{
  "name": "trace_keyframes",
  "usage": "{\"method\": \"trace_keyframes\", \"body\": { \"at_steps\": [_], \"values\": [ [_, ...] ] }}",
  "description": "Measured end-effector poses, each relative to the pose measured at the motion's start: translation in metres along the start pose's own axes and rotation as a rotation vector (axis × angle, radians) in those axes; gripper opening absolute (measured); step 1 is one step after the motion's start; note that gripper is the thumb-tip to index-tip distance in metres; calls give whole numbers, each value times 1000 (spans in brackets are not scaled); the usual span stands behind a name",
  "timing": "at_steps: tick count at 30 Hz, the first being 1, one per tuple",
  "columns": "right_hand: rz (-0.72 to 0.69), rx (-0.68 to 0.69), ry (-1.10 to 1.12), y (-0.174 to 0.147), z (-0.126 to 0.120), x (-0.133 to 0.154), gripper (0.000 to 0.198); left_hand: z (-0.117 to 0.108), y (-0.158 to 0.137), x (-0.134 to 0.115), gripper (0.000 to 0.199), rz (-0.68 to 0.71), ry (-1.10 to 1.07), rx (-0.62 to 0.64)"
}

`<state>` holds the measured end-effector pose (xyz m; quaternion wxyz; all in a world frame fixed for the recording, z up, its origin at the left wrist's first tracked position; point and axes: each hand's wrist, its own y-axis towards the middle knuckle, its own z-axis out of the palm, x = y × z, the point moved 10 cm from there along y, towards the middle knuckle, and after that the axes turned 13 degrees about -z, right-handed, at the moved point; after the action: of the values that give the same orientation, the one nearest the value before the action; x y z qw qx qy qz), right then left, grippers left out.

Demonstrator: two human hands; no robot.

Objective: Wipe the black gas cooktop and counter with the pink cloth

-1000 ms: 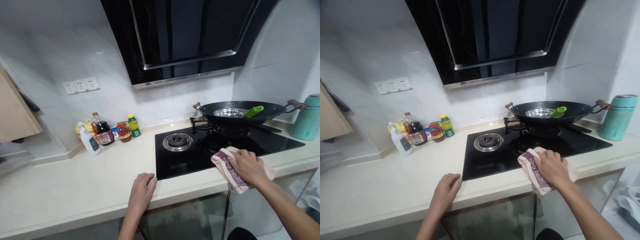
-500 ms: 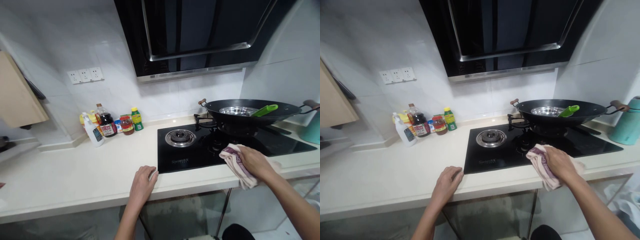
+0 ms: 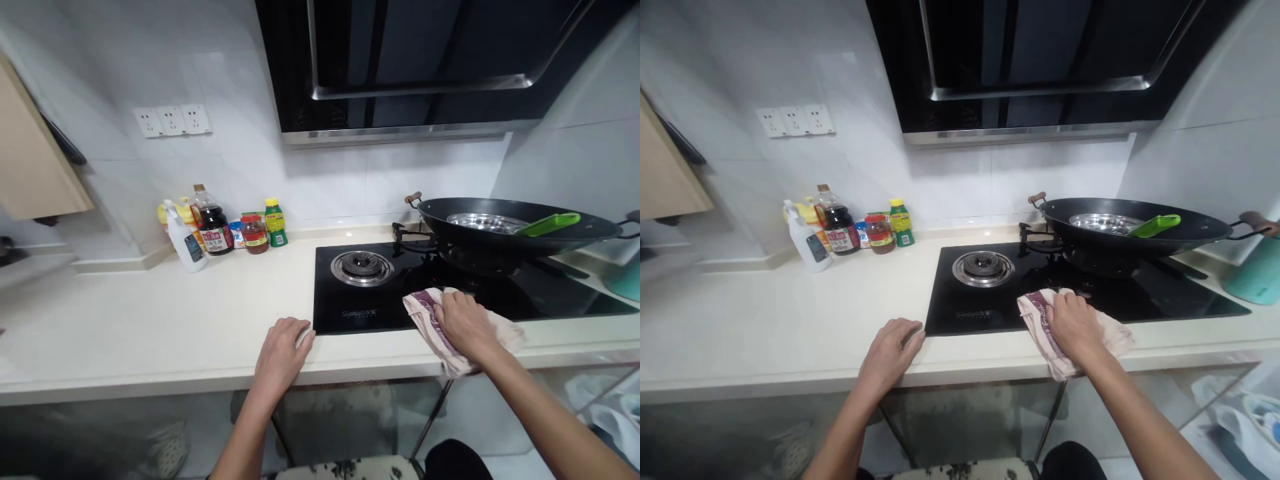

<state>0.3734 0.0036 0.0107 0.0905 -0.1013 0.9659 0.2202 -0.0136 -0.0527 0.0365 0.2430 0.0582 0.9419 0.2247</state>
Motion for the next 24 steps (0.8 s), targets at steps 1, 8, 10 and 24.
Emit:
{"method": "trace_keyframes", "body": {
  "at_steps": [1,8,10,24],
  "values": [
    [-11,-2,5,-1,-2,6,34,0,0,0,22,2,0,-1],
    [-306,-32,300,-1,-26,91,31,-1,-2,-1,21,1,5,-14],
    [-437,-25,417,10,-34,133,35,-1,-2,-1,21,1,15,-10],
    [-620,27,357,151,-10,195,45,-4,-4,1,17,-11,-53,-8]
  ]
}}
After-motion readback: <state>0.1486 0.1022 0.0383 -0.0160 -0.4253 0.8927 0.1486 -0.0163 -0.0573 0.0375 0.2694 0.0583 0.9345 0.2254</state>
